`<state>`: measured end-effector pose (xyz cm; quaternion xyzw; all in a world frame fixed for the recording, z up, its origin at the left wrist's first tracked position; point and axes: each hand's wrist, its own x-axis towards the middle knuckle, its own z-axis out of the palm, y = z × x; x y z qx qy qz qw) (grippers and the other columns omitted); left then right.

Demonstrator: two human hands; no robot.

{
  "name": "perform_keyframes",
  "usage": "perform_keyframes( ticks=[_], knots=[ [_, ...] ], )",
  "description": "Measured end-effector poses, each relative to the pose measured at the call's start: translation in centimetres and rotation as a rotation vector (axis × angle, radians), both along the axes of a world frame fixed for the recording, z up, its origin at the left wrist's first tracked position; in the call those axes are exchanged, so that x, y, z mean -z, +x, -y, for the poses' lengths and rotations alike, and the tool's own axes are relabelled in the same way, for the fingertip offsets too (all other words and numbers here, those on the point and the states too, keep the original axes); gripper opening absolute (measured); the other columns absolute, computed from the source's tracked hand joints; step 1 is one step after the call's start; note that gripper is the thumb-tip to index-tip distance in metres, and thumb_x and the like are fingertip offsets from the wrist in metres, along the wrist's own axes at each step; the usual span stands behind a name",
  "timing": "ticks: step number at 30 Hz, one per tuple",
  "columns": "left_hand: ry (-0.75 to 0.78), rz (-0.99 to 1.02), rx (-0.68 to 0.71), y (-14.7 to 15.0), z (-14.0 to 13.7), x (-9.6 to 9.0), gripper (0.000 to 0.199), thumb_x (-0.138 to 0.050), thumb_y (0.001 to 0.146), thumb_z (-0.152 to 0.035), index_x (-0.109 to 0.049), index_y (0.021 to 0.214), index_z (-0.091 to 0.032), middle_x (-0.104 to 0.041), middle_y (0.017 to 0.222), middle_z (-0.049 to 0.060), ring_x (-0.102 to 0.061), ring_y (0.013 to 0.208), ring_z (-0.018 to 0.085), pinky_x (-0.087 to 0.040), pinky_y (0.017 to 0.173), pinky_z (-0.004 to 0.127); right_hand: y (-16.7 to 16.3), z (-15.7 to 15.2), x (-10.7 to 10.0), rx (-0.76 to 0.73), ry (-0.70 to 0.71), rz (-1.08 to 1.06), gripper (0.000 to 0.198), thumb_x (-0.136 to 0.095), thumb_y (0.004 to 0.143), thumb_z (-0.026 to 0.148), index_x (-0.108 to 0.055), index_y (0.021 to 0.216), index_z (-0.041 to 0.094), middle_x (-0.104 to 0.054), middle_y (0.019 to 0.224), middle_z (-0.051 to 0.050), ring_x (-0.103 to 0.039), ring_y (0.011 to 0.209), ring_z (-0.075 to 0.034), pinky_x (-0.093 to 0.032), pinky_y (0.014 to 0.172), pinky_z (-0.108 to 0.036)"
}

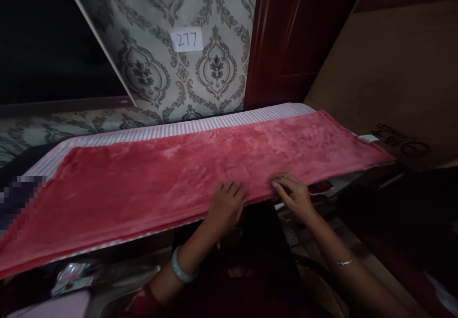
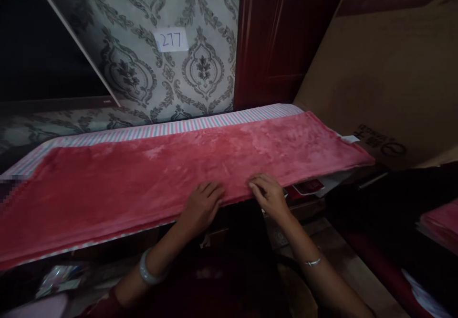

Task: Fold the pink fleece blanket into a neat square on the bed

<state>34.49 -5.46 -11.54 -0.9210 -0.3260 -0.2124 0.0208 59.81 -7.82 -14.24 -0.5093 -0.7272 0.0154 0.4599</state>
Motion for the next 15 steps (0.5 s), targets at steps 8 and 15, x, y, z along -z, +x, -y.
perform_keyframes(
  ticks=[8,15],
  knots=[
    [-0.206,-0.155,-0.249,-2.6,-2.1,-0.9,0.059,-0.054,0.1,-0.04,-0.046,0.154,-0.017,-0.04,0.162,0.02,-0.032,0.152,0.04,-0.032,0.118,0.068,-1.3,-3.7,1.7,0.245,-0.289,0.508,0.057,-0.046,0.1,0.05,-0.051,0.153,0.028,-0.044,0.161,-0.011,-0.038,0.148,-0.036,-0.038,0.113,-0.062],
    [-0.216,-0.131,-0.299,-3.5,-1.9,1.1,0.064,-0.053,0.1,-0.048,-0.04,0.158,-0.025,-0.033,0.167,0.014,-0.023,0.155,0.041,-0.027,0.12,0.072,-0.9,-3.3,3.3,0.247,-0.236,0.539,0.055,-0.043,0.1,0.052,-0.051,0.152,0.033,-0.044,0.161,-0.008,-0.039,0.149,-0.034,-0.036,0.115,-0.063]
  ],
)
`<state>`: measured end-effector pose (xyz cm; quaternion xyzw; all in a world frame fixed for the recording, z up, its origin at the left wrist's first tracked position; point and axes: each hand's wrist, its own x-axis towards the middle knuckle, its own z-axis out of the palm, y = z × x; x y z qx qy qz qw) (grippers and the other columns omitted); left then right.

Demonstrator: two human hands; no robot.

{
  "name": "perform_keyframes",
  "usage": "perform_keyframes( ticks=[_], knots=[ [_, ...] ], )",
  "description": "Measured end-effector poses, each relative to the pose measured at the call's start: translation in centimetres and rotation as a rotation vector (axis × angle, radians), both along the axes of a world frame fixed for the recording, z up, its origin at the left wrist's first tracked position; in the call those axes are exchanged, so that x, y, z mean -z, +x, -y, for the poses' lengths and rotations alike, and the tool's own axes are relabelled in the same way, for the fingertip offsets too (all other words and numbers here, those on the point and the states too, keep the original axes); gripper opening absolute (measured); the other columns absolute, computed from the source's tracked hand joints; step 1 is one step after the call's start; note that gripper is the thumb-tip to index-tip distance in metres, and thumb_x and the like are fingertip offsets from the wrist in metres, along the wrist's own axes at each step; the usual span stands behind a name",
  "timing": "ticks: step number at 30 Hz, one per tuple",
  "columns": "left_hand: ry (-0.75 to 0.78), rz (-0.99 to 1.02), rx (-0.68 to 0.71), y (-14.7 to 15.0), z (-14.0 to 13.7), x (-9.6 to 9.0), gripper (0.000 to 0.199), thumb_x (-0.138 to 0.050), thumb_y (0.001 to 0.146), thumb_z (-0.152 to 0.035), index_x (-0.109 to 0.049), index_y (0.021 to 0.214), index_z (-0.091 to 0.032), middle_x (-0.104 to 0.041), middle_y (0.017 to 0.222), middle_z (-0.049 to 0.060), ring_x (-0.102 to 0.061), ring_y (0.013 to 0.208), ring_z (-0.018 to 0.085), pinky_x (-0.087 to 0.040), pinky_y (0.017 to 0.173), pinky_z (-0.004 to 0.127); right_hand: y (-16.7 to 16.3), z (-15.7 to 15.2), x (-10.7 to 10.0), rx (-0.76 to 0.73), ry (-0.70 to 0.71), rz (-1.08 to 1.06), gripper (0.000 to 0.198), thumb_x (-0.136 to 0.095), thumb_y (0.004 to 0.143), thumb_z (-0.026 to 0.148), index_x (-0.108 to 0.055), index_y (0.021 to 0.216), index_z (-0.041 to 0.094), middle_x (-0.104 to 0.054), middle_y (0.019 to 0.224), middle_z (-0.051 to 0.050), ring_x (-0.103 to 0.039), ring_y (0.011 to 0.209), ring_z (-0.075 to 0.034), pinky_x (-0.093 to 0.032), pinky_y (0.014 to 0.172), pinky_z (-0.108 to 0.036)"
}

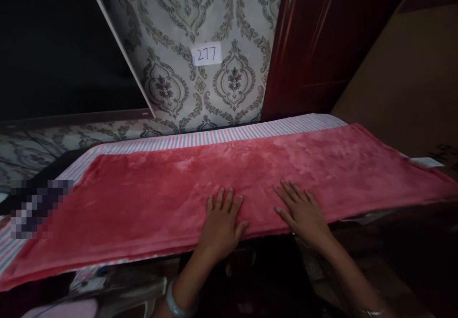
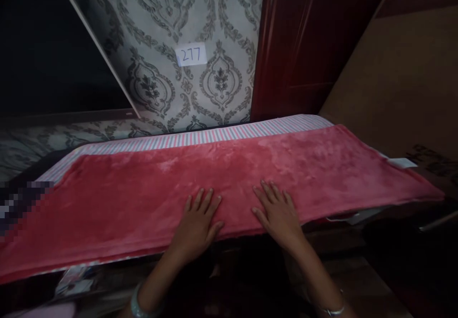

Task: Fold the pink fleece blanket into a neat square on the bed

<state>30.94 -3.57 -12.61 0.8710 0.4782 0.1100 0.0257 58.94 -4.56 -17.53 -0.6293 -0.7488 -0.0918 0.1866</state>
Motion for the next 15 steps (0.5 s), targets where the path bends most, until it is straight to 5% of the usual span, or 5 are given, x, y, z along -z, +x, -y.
perform_keyframes(
  ticks=[4,8,15],
  knots=[
    [-0.047,0.017,0.006,0.2,0.4,-0.5,0.065,-0.051,0.1,-0.052,-0.04,0.158,-0.025,-0.032,0.168,0.012,-0.022,0.156,0.04,-0.026,0.121,0.072,1.4,-0.7,-0.1,-0.06,-0.036,-0.074,0.053,-0.044,0.099,0.054,-0.063,0.142,0.028,-0.056,0.151,-0.012,-0.048,0.142,-0.037,-0.042,0.11,-0.064],
    [-0.066,0.03,0.004,0.1,0.4,-0.8,0.065,-0.048,0.101,-0.055,-0.041,0.157,-0.024,-0.031,0.168,0.013,-0.021,0.156,0.041,-0.025,0.121,0.072,1.5,-3.8,-2.6,-0.198,-0.044,-0.142,0.051,-0.042,0.101,0.05,-0.067,0.137,0.024,-0.066,0.139,-0.013,-0.059,0.132,-0.033,-0.045,0.111,-0.056],
    [-0.064,0.04,-0.002,0.1,0.5,-0.7,0.065,-0.05,0.1,-0.056,-0.043,0.156,-0.025,-0.034,0.166,0.014,-0.023,0.156,0.041,-0.026,0.121,0.071,-4.3,-13.6,-6.9,-0.262,-0.112,-0.042,0.063,-0.043,0.101,0.055,-0.041,0.159,0.029,-0.038,0.164,-0.012,-0.036,0.15,-0.037,-0.037,0.115,-0.062]
  ],
)
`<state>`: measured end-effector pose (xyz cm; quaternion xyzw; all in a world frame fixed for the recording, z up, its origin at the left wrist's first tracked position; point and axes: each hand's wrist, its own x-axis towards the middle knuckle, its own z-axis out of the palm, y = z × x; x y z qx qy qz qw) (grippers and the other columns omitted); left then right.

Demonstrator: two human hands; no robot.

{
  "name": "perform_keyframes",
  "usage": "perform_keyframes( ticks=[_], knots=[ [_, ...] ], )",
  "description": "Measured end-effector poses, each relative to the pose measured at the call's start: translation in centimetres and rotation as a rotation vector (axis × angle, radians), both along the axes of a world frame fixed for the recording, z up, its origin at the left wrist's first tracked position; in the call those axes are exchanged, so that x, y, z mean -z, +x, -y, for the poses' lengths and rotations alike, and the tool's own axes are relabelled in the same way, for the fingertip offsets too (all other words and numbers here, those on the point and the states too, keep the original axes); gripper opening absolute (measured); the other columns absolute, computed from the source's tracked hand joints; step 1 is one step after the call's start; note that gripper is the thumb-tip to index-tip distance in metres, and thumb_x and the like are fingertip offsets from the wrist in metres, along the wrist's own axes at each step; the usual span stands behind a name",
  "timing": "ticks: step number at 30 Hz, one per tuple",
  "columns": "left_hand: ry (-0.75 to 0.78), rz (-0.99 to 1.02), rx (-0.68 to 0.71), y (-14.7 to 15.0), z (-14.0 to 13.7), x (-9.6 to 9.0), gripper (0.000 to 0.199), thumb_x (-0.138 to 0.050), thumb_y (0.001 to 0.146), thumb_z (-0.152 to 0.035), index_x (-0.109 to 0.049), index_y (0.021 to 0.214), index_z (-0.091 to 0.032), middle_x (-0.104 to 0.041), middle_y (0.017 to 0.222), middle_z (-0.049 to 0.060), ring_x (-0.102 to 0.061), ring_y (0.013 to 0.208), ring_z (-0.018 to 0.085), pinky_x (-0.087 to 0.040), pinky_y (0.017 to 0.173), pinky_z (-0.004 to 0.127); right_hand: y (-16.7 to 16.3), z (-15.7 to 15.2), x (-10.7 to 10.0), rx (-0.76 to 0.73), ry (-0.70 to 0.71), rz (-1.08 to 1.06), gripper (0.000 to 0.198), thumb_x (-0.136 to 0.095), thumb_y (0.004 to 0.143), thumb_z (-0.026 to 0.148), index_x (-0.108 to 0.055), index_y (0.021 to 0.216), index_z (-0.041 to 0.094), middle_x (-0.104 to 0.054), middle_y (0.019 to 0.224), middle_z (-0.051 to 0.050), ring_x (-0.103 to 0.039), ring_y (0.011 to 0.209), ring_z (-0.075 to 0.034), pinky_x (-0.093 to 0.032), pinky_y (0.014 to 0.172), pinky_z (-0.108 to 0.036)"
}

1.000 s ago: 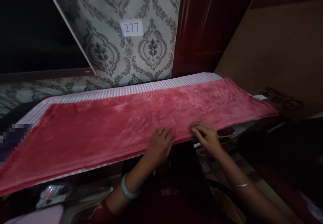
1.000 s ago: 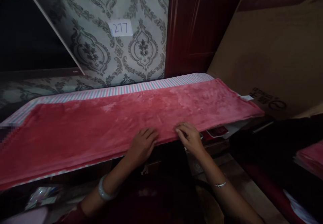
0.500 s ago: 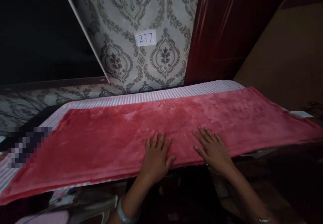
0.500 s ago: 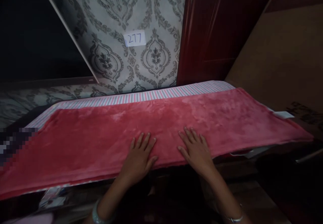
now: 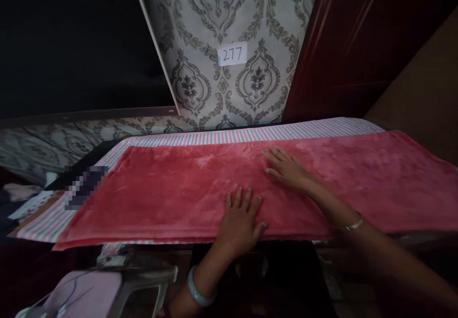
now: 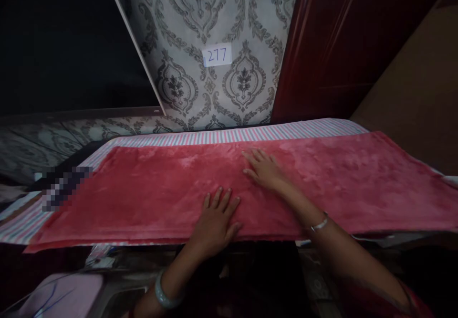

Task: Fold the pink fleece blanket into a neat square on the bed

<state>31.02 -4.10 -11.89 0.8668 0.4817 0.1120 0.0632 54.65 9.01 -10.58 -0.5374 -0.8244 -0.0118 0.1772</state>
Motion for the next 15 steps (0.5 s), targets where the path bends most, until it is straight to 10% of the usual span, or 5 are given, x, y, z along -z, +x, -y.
perform_keyframes(
  ticks=[9,15],
  knots=[
    [-0.142,0.008,0.136,-2.2,0.0,-2.0,0.061,-0.058,0.098,-0.05,-0.047,0.154,-0.026,-0.032,0.167,0.011,-0.023,0.156,0.036,-0.027,0.124,0.064,-1.2,-2.5,5.1,0.056,0.024,0.061,0.06,-0.034,0.103,0.056,-0.047,0.155,0.029,-0.039,0.164,-0.011,-0.033,0.151,-0.036,-0.032,0.115,-0.067],
    [-0.108,0.089,0.164,-8.8,-6.6,-6.1,0.048,-0.051,0.103,-0.032,-0.052,0.149,-0.024,-0.054,0.154,0.01,-0.05,0.143,0.024,-0.042,0.118,0.042,-1.3,-2.4,4.8,0.062,0.009,0.053,0.06,-0.033,0.103,0.056,-0.048,0.155,0.028,-0.039,0.164,-0.012,-0.034,0.151,-0.036,-0.032,0.115,-0.066]
  ],
)
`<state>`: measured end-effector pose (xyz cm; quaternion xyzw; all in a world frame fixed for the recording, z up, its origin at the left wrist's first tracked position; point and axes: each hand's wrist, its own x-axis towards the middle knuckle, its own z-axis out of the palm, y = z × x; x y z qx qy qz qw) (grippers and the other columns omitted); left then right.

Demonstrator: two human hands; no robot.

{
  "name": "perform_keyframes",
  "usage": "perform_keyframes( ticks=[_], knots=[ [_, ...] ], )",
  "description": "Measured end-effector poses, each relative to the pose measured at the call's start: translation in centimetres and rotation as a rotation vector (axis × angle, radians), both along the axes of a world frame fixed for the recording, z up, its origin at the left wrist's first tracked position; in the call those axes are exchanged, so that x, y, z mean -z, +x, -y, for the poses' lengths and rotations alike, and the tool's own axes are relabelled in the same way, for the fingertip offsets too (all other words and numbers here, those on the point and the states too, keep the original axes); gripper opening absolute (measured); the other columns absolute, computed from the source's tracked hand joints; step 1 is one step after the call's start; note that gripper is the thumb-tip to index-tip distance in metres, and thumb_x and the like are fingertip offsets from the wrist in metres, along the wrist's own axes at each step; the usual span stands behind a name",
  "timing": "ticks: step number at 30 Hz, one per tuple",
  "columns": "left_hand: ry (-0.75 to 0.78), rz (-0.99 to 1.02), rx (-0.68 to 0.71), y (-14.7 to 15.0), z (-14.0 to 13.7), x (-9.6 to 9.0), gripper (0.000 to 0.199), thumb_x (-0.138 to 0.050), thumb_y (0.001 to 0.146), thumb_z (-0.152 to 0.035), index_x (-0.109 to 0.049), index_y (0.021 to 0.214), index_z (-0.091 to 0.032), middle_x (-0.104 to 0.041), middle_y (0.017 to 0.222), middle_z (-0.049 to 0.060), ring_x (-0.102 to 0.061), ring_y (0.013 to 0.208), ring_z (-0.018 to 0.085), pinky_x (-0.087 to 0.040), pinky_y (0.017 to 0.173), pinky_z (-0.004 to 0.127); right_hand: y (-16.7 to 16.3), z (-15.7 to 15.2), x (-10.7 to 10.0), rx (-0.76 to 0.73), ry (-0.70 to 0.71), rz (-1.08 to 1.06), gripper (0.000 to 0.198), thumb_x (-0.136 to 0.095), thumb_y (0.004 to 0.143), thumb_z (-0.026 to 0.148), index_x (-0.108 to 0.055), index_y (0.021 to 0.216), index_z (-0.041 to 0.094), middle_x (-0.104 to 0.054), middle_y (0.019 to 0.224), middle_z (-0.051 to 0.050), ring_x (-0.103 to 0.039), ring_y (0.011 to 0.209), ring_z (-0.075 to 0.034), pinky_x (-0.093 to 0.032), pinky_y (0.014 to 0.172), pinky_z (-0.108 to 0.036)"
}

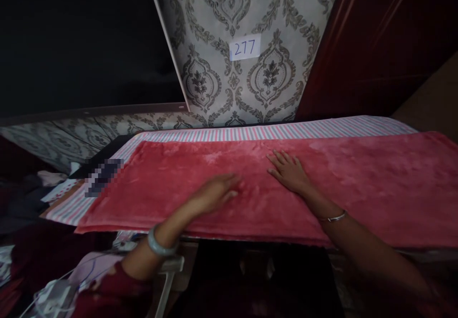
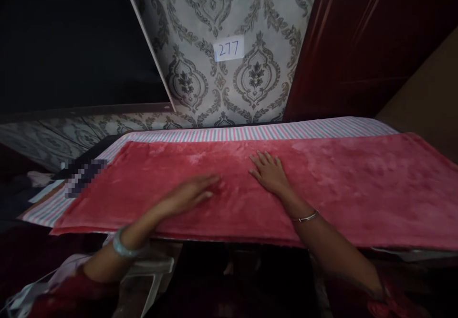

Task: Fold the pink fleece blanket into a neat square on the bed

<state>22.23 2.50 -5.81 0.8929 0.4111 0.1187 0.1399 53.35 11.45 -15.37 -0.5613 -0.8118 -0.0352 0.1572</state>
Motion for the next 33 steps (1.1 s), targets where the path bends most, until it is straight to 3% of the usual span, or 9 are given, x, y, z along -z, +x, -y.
perform_keyframes(
  ticks=[2,5,9,14,19,23,27,30,33],
  knots=[
    [0.007,-0.08,-0.125,-1.6,-3.9,-0.9,0.052,-0.054,0.1,-0.035,-0.051,0.151,-0.022,-0.049,0.158,0.011,-0.046,0.146,0.026,-0.039,0.12,0.042,-0.2,0.0,-0.2,-0.002,-0.003,-0.005,0.061,-0.033,0.104,0.056,-0.048,0.155,0.027,-0.04,0.163,-0.013,-0.034,0.15,-0.036,-0.032,0.115,-0.067],
    [-0.007,-0.24,-0.428,-2.8,-9.0,-1.0,0.056,-0.054,0.1,-0.039,-0.047,0.153,-0.022,-0.043,0.162,0.012,-0.039,0.15,0.028,-0.033,0.123,0.045,-0.5,0.2,-0.5,0.016,-0.026,0.009,0.061,-0.035,0.104,0.055,-0.048,0.155,0.025,-0.038,0.164,-0.013,-0.034,0.151,-0.036,-0.031,0.116,-0.066],
    [0.06,-0.272,-0.607,-2.7,-11.7,1.3,0.054,-0.036,0.105,-0.04,-0.045,0.154,-0.018,-0.036,0.165,0.017,-0.031,0.154,0.036,-0.027,0.12,0.064,-0.7,0.3,-0.8,0.013,-0.007,0.015,0.058,-0.035,0.104,0.053,-0.047,0.155,0.028,-0.037,0.165,-0.011,-0.032,0.152,-0.034,-0.031,0.116,-0.065],
    [0.185,-0.273,-0.634,-3.0,-11.3,3.9,0.053,-0.032,0.106,-0.04,-0.05,0.152,-0.022,-0.039,0.164,0.014,-0.033,0.152,0.034,-0.028,0.12,0.06,-0.7,0.5,-1.1,0.026,-0.031,0.021,0.057,-0.035,0.105,0.053,-0.046,0.155,0.03,-0.035,0.166,-0.009,-0.029,0.153,-0.033,-0.031,0.118,-0.062],
    [0.173,-0.283,-0.64,-3.2,-11.5,3.5,0.053,-0.033,0.106,-0.042,-0.051,0.151,-0.022,-0.04,0.164,0.013,-0.034,0.152,0.032,-0.03,0.12,0.056,-0.9,0.6,-1.8,0.044,-0.075,0.021,0.057,-0.035,0.105,0.052,-0.046,0.156,0.029,-0.034,0.166,-0.012,-0.029,0.153,-0.034,-0.03,0.118,-0.064],
    [0.185,-0.293,-0.635,-3.3,-11.6,3.4,0.053,-0.034,0.105,-0.041,-0.052,0.151,-0.022,-0.041,0.163,0.014,-0.035,0.151,0.034,-0.032,0.119,0.058,-2.6,0.2,-4.1,0.077,-0.191,0.025,0.06,-0.038,0.104,0.052,-0.043,0.158,0.025,-0.032,0.166,-0.016,-0.029,0.152,-0.039,-0.027,0.117,-0.068],
    [0.229,-0.303,-0.626,-3.5,-11.8,3.7,0.052,-0.033,0.105,-0.04,-0.053,0.15,-0.022,-0.043,0.162,0.013,-0.037,0.15,0.033,-0.035,0.117,0.056,-6.9,-0.2,-5.7,-0.075,-0.189,-0.017,0.059,-0.041,0.105,0.048,-0.042,0.159,0.024,-0.033,0.167,-0.015,-0.026,0.154,-0.035,-0.022,0.122,-0.061],
    [0.231,-0.307,-0.626,-3.5,-11.9,3.7,0.053,-0.033,0.105,-0.039,-0.053,0.15,-0.021,-0.043,0.162,0.014,-0.038,0.15,0.033,-0.035,0.118,0.057,-9.9,-0.1,-5.1,-0.201,-0.197,-0.034,0.06,-0.041,0.105,0.051,-0.039,0.16,0.027,-0.03,0.168,-0.012,-0.022,0.156,-0.033,-0.018,0.123,-0.059],
    [0.214,-0.323,-0.644,-3.4,-12.0,3.6,0.053,-0.035,0.105,-0.038,-0.051,0.151,-0.021,-0.041,0.163,0.013,-0.037,0.151,0.033,-0.034,0.119,0.057,-10.2,-0.4,-4.0,-0.202,-0.171,-0.044,0.062,-0.042,0.104,0.054,-0.036,0.161,0.031,-0.027,0.17,-0.007,-0.02,0.157,-0.031,-0.016,0.125,-0.058]
  ],
)
